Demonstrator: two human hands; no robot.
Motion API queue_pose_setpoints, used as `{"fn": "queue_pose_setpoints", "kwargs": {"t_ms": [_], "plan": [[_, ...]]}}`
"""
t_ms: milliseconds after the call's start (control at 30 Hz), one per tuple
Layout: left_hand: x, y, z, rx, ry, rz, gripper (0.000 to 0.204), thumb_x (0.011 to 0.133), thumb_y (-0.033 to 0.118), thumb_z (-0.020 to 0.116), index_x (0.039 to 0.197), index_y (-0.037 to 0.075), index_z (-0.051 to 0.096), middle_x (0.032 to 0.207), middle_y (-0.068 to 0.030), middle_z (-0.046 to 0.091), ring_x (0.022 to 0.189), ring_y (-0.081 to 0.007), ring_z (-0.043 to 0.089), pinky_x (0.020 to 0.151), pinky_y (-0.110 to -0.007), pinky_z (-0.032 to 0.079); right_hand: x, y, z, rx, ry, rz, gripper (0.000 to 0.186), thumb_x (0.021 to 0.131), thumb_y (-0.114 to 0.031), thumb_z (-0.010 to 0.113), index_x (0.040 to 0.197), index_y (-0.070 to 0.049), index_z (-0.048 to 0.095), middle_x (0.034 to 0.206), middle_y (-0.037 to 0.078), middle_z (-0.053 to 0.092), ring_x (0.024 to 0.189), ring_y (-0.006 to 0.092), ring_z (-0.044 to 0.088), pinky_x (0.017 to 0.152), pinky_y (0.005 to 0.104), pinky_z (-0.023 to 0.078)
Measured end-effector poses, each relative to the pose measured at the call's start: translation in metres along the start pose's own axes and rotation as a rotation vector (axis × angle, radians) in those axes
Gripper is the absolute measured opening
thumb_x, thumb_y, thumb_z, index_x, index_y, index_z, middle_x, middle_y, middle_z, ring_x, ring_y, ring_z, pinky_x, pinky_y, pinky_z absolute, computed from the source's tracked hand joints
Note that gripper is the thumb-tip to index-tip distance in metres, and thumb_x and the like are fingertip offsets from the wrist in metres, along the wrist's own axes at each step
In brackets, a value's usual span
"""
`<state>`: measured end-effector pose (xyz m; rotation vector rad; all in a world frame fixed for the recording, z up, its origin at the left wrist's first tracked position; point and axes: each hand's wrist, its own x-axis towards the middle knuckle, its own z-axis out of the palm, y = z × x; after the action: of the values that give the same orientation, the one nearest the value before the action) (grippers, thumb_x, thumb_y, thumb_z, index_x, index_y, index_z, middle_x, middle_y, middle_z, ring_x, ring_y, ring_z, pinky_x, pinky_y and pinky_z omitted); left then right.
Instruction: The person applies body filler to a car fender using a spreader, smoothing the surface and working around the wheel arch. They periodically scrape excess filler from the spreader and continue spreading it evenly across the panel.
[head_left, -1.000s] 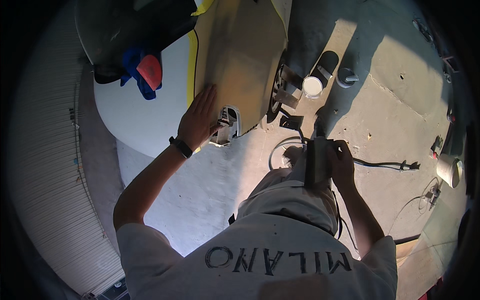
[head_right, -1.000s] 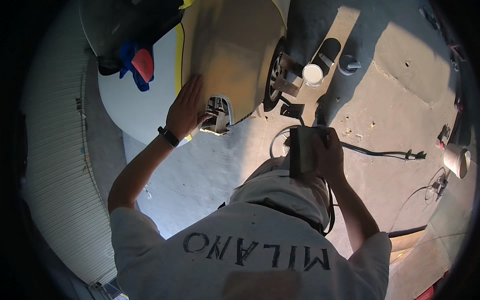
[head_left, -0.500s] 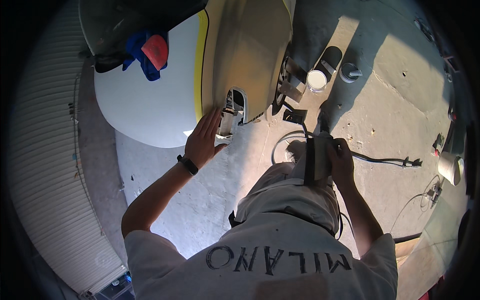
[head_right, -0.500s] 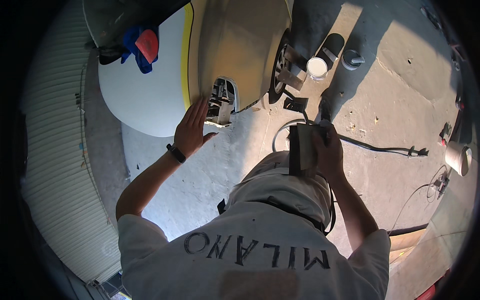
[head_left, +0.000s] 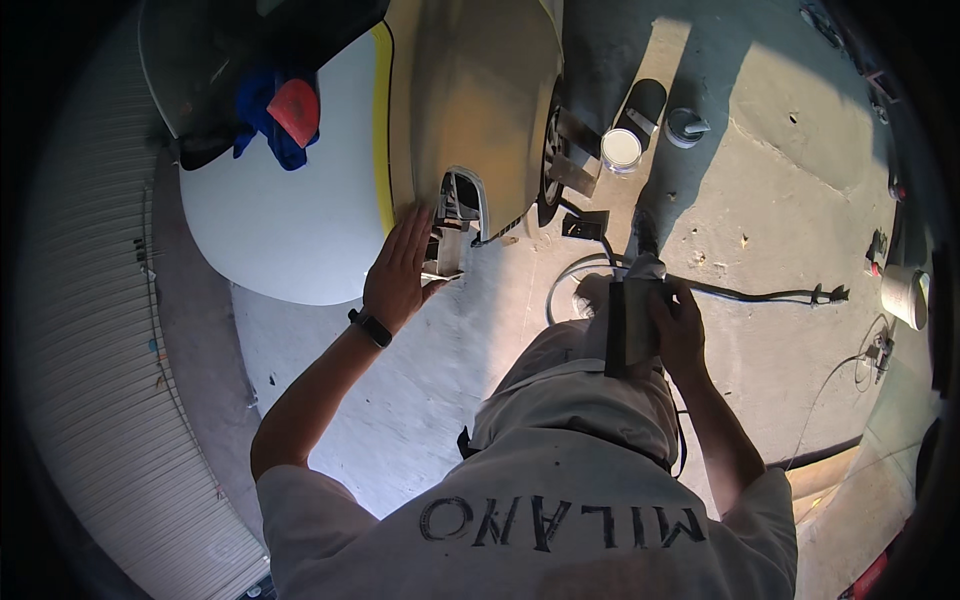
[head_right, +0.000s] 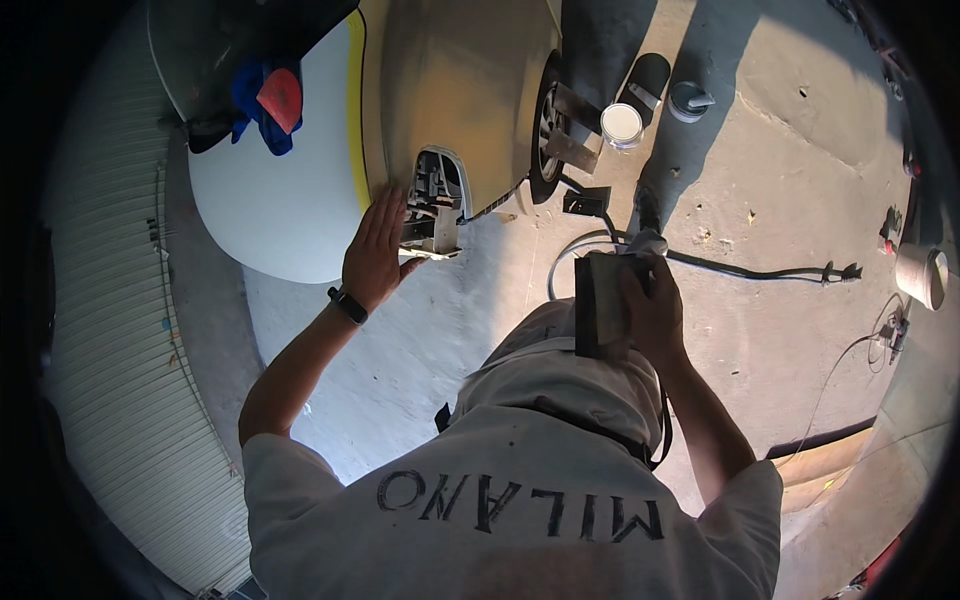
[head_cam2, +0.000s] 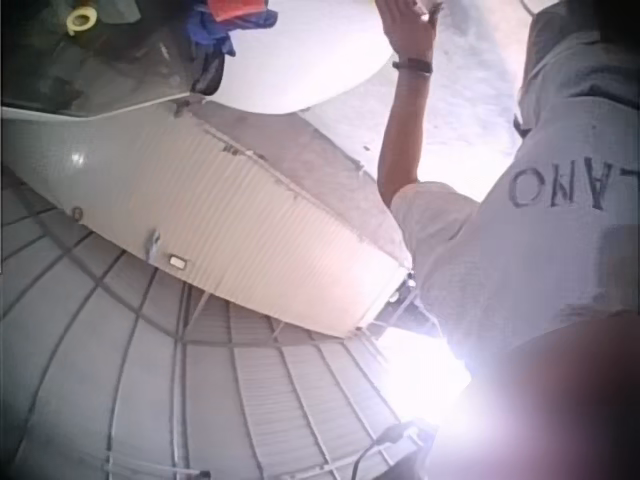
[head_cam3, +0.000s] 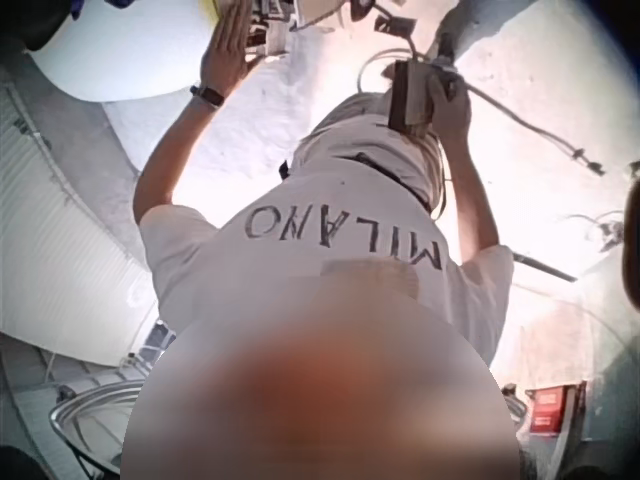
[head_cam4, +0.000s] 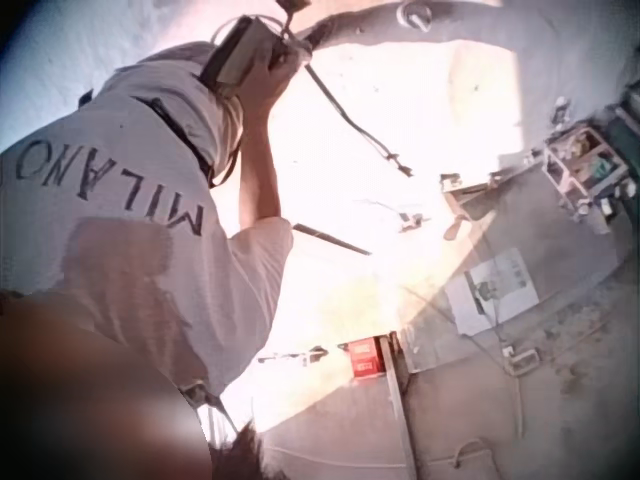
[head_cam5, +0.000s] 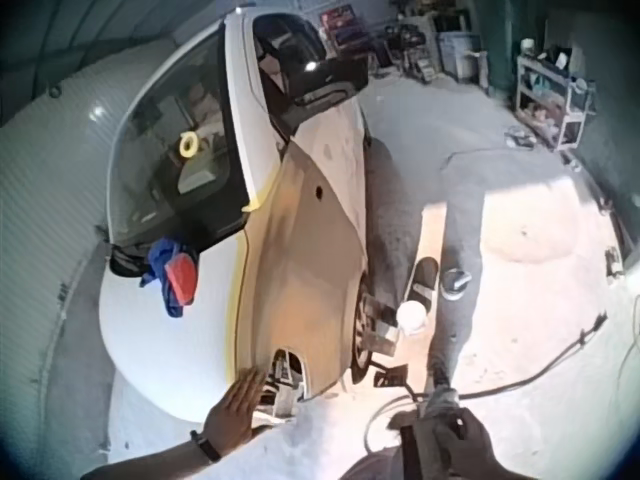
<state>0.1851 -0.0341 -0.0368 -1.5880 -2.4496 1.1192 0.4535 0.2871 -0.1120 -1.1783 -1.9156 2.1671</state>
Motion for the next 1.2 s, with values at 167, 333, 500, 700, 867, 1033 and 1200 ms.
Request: {"fn": "queue_pose_setpoints", "kwargs": {"t_ms": [167,333,500,700,867,1033,1200], "plan": [[0.037,-0.024,-0.028,0.051,0.015,0.013,0.099,0.098,0.073,0.035,0.157,-0.006,0.032,0.169,-0.0206,0.02,0.159,-0.0311,0.015,0.13,-0.042,0.01,0.012,0.014,0.004,0.098,0.036,-0.002,0.03,0.1,-0.02,0.066,0.124,-0.003,0.06,0.103,0.011,0.07,0.093,0.0154,0.066,0.08,0.0314,0.054],[0.114,-0.063,-0.06,0.249,0.092,-0.129,0.104,0.095,0.076,0.036,0.157,-0.008,0.029,0.167,-0.0209,0.026,0.158,-0.031,0.016,0.131,-0.043,0.009,0.031,-0.006,-0.008,-0.083,-0.038,-0.011,0.029,0.099,-0.019,0.065,0.123,-0.004,0.06,0.104,0.011,0.068,0.092,0.0152,0.064,0.079,0.0328,0.053],[0.106,-0.053,-0.065,0.161,-0.048,-0.162,0.106,0.094,0.077,0.037,0.159,-0.007,0.026,0.169,-0.0204,0.022,0.158,-0.0318,0.014,0.131,-0.042,0.007,0.049,-0.042,-0.02,-0.142,-0.037,0.002,0.025,0.099,-0.022,0.066,0.116,-0.004,0.059,0.094,0.009,0.068,0.084,0.0118,0.061,0.073,0.0311,0.051],[0.035,-0.014,-0.027,0.101,-0.128,-0.071,0.109,0.092,0.078,0.039,0.16,-0.007,0.022,0.17,-0.0206,0.019,0.159,-0.0322,0.013,0.131,-0.042,0.008,0.054,-0.044,-0.016,-0.08,-0.038,-0.018,0.027,0.099,-0.024,0.067,0.115,-0.004,0.059,0.095,0.011,0.068,0.082,0.0147,0.062,0.073,0.0332,0.051],[0.008,0.002,-0.035,-0.158,-0.318,-0.047,0.108,0.092,0.078,0.043,0.161,-0.003,0.024,0.171,-0.0149,0.018,0.159,-0.0263,0.013,0.13,-0.039,0.01,0.05,-0.022,-0.009,-0.105,-0.024,-0.013,0.03,0.097,-0.024,0.067,0.116,-0.002,0.059,0.099,0.015,0.065,0.09,0.0222,0.064,0.082,0.0366,0.052],[0.093,-0.061,-0.058,-0.093,0.045,-0.036,0.103,0.096,0.073,0.04,0.156,-0.011,0.029,0.166,-0.0238,0.026,0.157,-0.0319,0.02,0.13,-0.043,0.013,0.054,-0.017,-0.008,-0.013,-0.021,0.046,0.029,0.097,-0.024,0.068,0.116,-0.003,0.06,0.106,0.014,0.067,0.097,0.0224,0.065,0.086,0.0363,0.051],[0.251,-0.119,-0.082,0.218,0.05,-0.036,0.101,0.098,0.072,0.037,0.158,-0.008,0.025,0.169,-0.0209,0.022,0.159,-0.0301,0.014,0.13,-0.043,0.006,0.075,-0.033,-0.026,0.001,-0.008,0.046,0.028,0.096,-0.022,0.068,0.115,-0.003,0.06,0.103,0.014,0.069,0.095,0.0224,0.067,0.085,0.037,0.052]]}}
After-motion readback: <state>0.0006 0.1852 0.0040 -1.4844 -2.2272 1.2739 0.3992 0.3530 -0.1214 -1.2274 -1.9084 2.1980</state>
